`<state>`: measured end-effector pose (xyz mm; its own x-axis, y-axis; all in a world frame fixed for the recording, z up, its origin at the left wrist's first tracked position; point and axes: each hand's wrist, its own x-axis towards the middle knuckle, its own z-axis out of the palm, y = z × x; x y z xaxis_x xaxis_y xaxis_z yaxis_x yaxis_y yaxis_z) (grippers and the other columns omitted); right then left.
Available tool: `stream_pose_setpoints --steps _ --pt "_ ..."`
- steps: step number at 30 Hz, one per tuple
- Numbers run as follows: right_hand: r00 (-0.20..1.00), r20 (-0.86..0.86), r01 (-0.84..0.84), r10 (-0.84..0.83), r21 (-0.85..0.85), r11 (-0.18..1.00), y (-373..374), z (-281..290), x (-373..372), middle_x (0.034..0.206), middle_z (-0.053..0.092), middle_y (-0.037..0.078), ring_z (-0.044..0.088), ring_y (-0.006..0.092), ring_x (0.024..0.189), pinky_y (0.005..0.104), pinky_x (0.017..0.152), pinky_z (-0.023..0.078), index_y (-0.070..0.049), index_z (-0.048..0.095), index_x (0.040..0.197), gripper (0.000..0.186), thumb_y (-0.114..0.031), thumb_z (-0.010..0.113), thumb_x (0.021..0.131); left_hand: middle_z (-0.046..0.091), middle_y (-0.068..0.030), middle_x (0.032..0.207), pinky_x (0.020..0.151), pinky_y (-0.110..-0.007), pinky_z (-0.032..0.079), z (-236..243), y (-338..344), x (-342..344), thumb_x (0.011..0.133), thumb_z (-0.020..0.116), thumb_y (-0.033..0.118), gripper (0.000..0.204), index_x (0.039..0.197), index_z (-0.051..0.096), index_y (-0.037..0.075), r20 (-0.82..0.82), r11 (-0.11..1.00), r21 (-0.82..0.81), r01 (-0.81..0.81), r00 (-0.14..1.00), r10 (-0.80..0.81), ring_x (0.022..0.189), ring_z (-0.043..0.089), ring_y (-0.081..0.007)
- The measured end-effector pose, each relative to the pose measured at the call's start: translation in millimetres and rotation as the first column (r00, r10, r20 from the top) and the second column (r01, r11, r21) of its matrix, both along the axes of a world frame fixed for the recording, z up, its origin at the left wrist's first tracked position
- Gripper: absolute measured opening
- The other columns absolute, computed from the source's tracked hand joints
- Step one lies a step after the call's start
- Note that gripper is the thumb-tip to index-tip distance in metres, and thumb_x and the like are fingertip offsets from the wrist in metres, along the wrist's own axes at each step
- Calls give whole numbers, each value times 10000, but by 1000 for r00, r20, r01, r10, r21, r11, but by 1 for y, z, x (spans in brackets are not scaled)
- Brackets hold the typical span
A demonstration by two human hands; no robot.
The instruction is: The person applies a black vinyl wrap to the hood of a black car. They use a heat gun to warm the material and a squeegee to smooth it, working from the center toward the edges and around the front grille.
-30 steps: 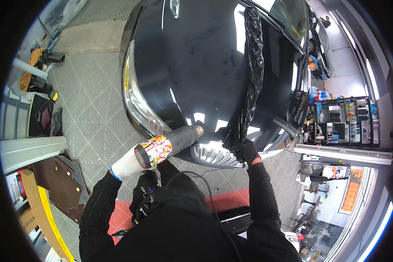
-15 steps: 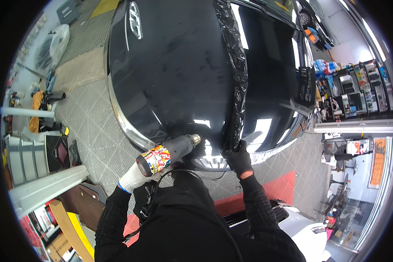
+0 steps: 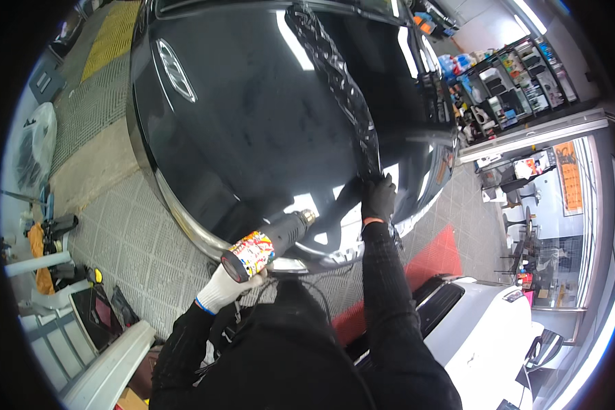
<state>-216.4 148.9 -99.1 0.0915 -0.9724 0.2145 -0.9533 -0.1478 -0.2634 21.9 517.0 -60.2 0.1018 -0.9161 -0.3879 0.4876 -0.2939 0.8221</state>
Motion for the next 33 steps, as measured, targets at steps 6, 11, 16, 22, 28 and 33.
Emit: stream_pose_setpoints --steps 6,11,16,22,28,33 --pt "986 80 146 -148 33 989 -13 -21 19 1265 676 254 647 473 1194 580 990 534 -18 580 1369 475 -372 611 1054 718 1 1057 812 -244 536 21 -17 39 895 687 -51 403 1291 659 16 105 988 -18 156 983 -153 954 663 -75" --pt "979 171 87 -109 129 988 -23 -15 9 1107 739 319 705 520 1074 599 914 539 5 608 1198 578 -551 532 1061 685 33 995 681 -202 473 30 -25 48 901 687 -30 336 1232 695 25 57 984 55 170 983 -173 812 585 -17" --pt "965 258 -46 -40 320 946 -24 8 2 1068 771 326 736 504 1096 527 959 573 44 696 1180 813 -705 751 869 680 52 978 657 -200 462 34 -39 41 889 681 -41 325 1206 712 23 64 952 217 216 970 -235 787 582 -11" --pt "978 200 -51 -49 464 884 -29 14 4 1014 782 299 777 445 975 495 887 590 73 782 1129 833 -724 723 893 708 22 1005 743 -220 512 22 -61 20 904 669 -37 312 1211 717 3 132 964 128 234 959 -250 873 633 -40" --pt "965 256 -71 -56 463 883 -22 23 3 921 784 286 790 396 941 458 848 587 113 775 1082 852 -718 718 905 692 -149 1294 1031 -379 563 -21 -57 6 869 858 217 636 1384 581 -34 292 918 245 312 879 -377 1214 678 -240" --pt "974 220 -52 -55 454 890 -15 34 9 926 776 312 783 434 975 480 883 582 105 779 1081 830 -705 692 926 684 -212 1344 1069 -413 562 -29 -56 7 856 911 330 767 1420 543 -38 317 933 145 328 878 -358 1268 684 -321"
